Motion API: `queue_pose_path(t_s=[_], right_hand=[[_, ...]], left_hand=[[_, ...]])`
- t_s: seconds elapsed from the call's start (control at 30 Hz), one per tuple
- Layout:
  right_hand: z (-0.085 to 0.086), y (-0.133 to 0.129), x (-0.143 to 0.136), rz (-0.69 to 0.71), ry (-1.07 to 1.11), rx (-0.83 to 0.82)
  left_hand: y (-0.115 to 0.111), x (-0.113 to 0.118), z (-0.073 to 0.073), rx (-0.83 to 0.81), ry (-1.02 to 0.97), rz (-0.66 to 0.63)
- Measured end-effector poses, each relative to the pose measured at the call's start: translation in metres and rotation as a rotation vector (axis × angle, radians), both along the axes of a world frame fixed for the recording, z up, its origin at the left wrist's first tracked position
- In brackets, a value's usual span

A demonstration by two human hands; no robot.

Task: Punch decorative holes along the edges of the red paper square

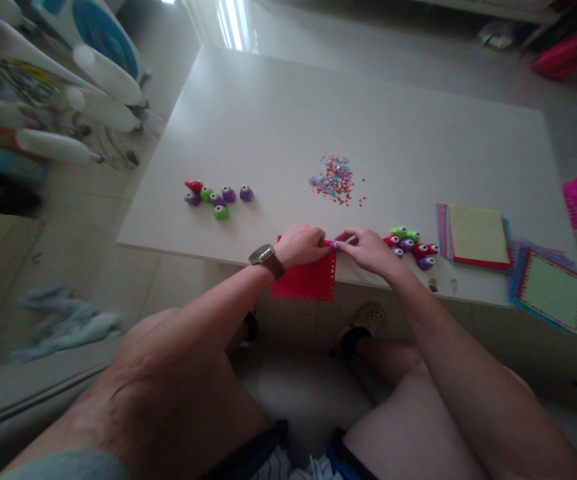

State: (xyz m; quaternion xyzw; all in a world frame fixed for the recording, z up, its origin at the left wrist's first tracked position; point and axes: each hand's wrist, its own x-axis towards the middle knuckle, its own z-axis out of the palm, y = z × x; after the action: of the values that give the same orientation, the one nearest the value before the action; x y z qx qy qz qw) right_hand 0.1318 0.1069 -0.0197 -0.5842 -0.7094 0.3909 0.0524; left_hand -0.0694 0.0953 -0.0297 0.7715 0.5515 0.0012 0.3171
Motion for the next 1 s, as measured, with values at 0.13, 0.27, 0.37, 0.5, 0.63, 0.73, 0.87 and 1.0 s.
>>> queue_pose_path(t_s=[0.13,0.27,0.37,0.5,0.63,0.73,0.87,1.0], right_hand=[[-0.001,0.000,-0.002,-0.003,0.035,0.014],[-0.002,0.002,-0.005,-0.022,-0.001,0.006],[-0.004,0.006,-0.007,-0.028,-0.046,0.015],[-0.008,0.012,-0.010,-0.036,-0.083,-0.015],[-0.010,0.016,-0.018,-0.044,-0.146,-0.030],[-0.010,0.016,-0.022,-0.046,-0.168,-0.014],[-0.006,0.016,-0.011,-0.056,-0.082,-0.088],[-0.001,0.018,0.007,-0.046,-0.105,-0.025]], left_hand=[[0.003,0.002,0.004,-0.037,0.013,0.019],[0.005,0.002,0.000,-0.048,0.007,0.003],[0.005,0.003,-0.003,-0.035,0.024,0.021],[0.003,0.007,-0.003,-0.022,0.083,0.059],[0.005,0.010,-0.004,-0.029,0.113,0.058],[0.010,0.009,-0.005,-0.042,0.114,0.044],[0.015,0.002,-0.003,-0.115,0.081,-0.007],[0.016,-0.004,-0.003,-0.122,0.054,-0.037]])
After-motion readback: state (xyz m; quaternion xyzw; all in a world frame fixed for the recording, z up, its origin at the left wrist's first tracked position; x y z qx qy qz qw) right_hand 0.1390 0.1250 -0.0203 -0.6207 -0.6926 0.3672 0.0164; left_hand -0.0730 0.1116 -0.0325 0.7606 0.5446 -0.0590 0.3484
